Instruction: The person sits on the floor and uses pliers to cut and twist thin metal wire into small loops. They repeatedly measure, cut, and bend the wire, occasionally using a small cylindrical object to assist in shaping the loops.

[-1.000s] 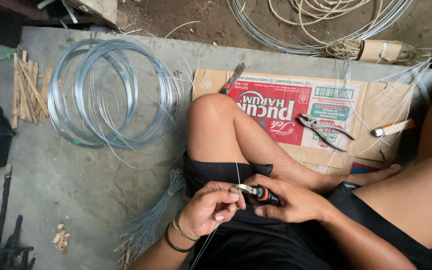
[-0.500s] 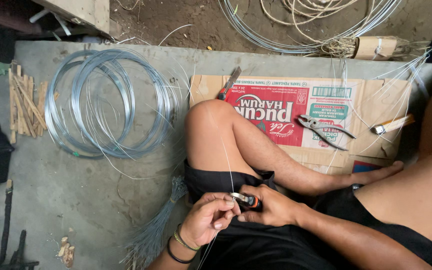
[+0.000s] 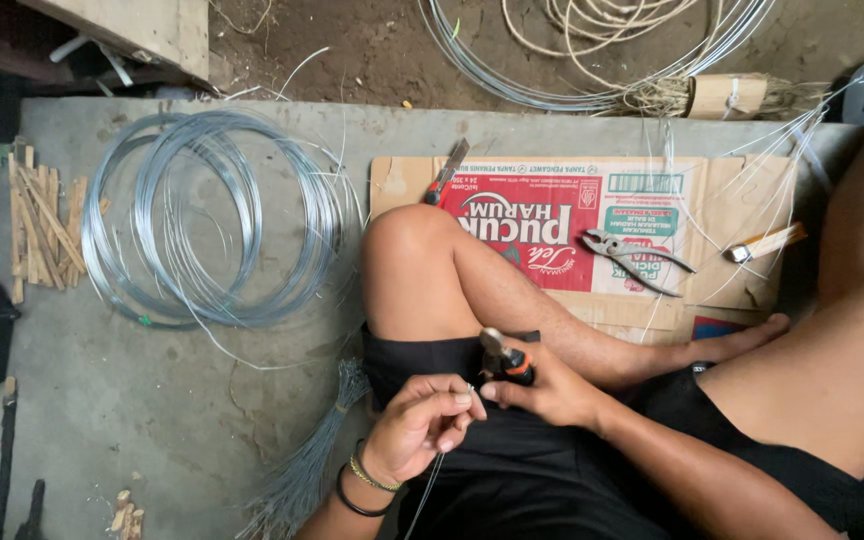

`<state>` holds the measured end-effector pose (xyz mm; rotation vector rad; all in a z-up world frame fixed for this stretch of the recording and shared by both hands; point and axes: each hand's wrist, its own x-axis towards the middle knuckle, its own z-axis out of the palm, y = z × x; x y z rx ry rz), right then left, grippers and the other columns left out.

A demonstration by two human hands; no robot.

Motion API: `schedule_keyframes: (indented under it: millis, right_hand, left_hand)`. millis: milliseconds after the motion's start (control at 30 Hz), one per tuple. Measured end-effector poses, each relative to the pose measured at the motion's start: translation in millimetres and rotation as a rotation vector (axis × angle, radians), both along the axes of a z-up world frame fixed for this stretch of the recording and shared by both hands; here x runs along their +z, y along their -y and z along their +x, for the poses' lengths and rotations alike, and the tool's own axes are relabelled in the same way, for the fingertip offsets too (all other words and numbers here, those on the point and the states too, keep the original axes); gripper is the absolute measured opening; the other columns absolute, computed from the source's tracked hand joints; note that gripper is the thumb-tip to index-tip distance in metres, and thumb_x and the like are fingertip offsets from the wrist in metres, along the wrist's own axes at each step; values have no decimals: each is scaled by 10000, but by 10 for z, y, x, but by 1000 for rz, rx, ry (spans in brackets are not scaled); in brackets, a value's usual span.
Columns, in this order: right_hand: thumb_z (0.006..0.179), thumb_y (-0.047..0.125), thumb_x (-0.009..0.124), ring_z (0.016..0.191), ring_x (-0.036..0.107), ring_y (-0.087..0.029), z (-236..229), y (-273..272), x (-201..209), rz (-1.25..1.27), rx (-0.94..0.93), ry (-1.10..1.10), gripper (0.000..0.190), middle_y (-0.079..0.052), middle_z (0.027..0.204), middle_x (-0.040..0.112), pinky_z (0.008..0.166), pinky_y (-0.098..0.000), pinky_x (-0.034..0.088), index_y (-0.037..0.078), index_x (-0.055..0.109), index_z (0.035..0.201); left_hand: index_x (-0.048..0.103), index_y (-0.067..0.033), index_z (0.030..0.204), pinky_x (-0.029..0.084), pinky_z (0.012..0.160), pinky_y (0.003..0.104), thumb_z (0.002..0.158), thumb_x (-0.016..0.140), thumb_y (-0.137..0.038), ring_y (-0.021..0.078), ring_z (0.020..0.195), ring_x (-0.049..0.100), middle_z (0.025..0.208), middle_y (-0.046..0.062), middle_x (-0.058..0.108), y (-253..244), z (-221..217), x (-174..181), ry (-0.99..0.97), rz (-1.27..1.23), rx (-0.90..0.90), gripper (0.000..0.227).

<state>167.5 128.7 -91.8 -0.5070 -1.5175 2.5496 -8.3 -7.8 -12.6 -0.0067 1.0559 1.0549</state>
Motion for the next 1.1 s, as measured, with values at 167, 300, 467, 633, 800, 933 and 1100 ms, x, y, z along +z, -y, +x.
schedule_keyframes:
  millis: [167, 300, 467, 633, 800, 933, 1100]
  right_hand:
    - [925, 264, 736, 823, 607, -237, 244, -541, -80, 582, -433, 196, 380, -118, 871, 646, 777, -398, 521, 18, 588, 1175]
    - [855, 269, 763, 957, 630, -417, 366, -909, -242, 952, -499, 494, 551, -219, 1049, 641, 816, -484, 505, 0, 551, 1287]
    - [694, 244, 809, 1076, 574, -426, 382, -910, -409, 1176, -334, 794, 606, -222, 1156, 605, 908, -501, 497, 64, 606, 1236]
    - [765, 301, 792, 1130, 569, -390, 329, -880, -440, 1139, -249, 823, 549, -170, 1175, 629, 904, -537, 457, 103, 610, 1243]
    - [793, 335, 766, 1127, 567, -399, 363, -912, -562, 1132, -176, 823, 566, -180, 1185, 624, 894, -550, 458, 86, 592, 1271]
    - [837, 284, 721, 1175, 569, -398, 436, -898, -966, 1125, -96, 803, 461, -174, 1226, 634, 931, -560, 464, 72, 612, 1232]
    - [832, 215, 709, 1200, 576, -411, 619, -799, -1580, 1006, -430, 448, 453, -236, 1252, 631, 1022, -503, 458, 19, 607, 1227]
  left_hand:
    - [689, 21, 1006, 369, 487, 194, 1028, 618, -134, 104, 607, 588, 733, 80, 617, -512, -445, 237, -289, 248, 116, 172]
    - [650, -27, 1108, 439, 608, 233, 1053, 639, -140, 148, 791, 628, 937, 57, 648, -1200, -887, 438, -479, 533, 434, 126]
    - [642, -36, 1132, 527, 738, 276, 1025, 643, -172, 177, 903, 682, 946, 28, 651, -1920, -838, 253, -478, 527, 782, 173]
    - [649, -40, 1089, 593, 777, 308, 1007, 667, -157, 194, 924, 713, 978, 73, 700, -2159, -137, -469, -335, 404, 630, 144]
    - [658, -46, 1105, 596, 780, 312, 981, 658, -88, 193, 923, 718, 1010, 87, 721, -2151, 589, -1058, -218, 326, 501, 131]
    - [649, -40, 1117, 587, 807, 303, 982, 642, -74, 180, 941, 712, 1035, 96, 733, -2189, 1096, -1314, -261, 276, 337, 140]
    - [678, -52, 1226, 578, 898, 319, 932, 674, -99, 224, 1019, 731, 1167, 113, 745, -2157, 1261, -1253, -798, 554, -367, 298]
